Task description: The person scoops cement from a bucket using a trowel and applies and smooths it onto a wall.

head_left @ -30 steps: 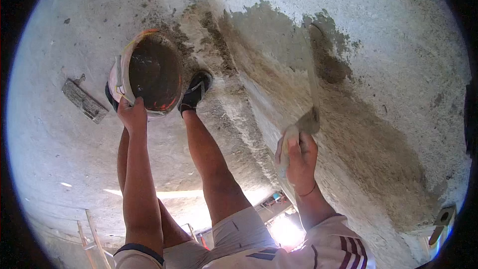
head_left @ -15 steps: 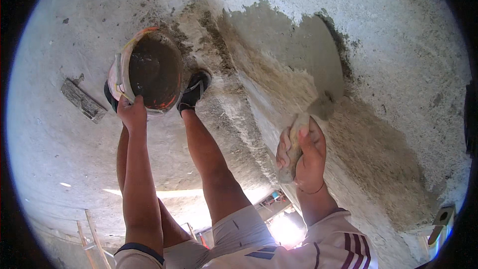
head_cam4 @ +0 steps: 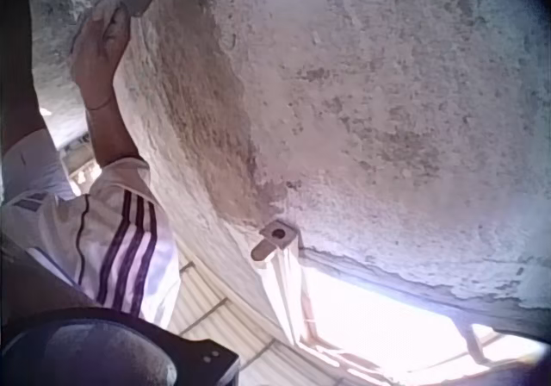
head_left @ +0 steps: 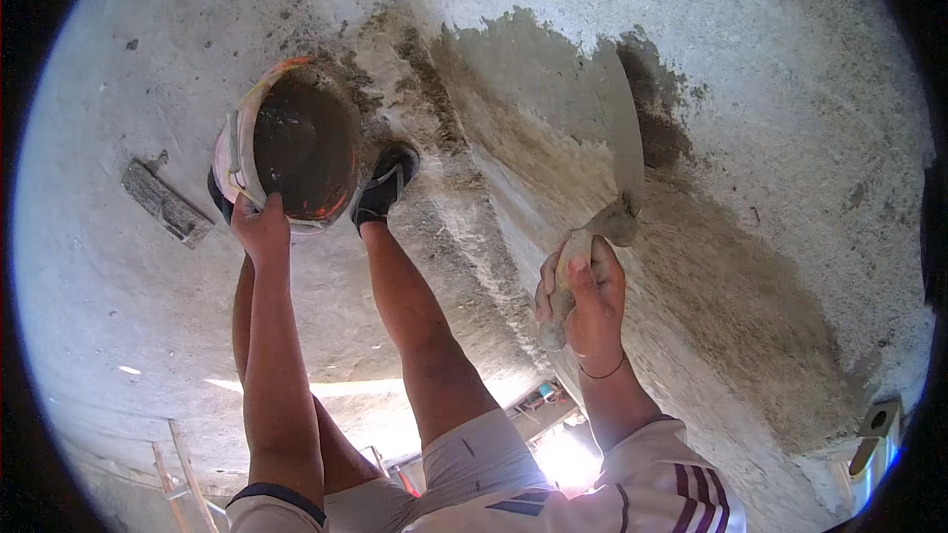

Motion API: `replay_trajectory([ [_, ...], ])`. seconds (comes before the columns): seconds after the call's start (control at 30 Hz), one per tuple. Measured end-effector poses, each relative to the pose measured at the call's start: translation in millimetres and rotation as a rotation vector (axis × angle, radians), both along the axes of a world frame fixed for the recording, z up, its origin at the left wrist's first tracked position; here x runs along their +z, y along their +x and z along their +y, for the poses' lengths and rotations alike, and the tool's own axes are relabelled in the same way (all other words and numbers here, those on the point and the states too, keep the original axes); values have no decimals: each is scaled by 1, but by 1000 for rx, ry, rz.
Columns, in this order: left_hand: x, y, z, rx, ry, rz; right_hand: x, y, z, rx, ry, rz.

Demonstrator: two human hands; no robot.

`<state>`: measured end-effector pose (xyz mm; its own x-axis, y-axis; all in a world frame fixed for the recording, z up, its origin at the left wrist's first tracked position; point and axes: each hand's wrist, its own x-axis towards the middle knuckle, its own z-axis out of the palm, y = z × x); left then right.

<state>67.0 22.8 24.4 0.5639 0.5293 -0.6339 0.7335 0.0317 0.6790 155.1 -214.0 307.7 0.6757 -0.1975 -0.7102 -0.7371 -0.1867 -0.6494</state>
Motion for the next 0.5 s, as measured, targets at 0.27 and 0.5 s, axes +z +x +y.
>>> replay_trajectory([
  [0.27,4,4,-3,-3,15,-21,-6,8,-11,9,44,34],
  [0.5,15,9,-3,-71,64,52,29,-8,-6,-195,164,93],
])
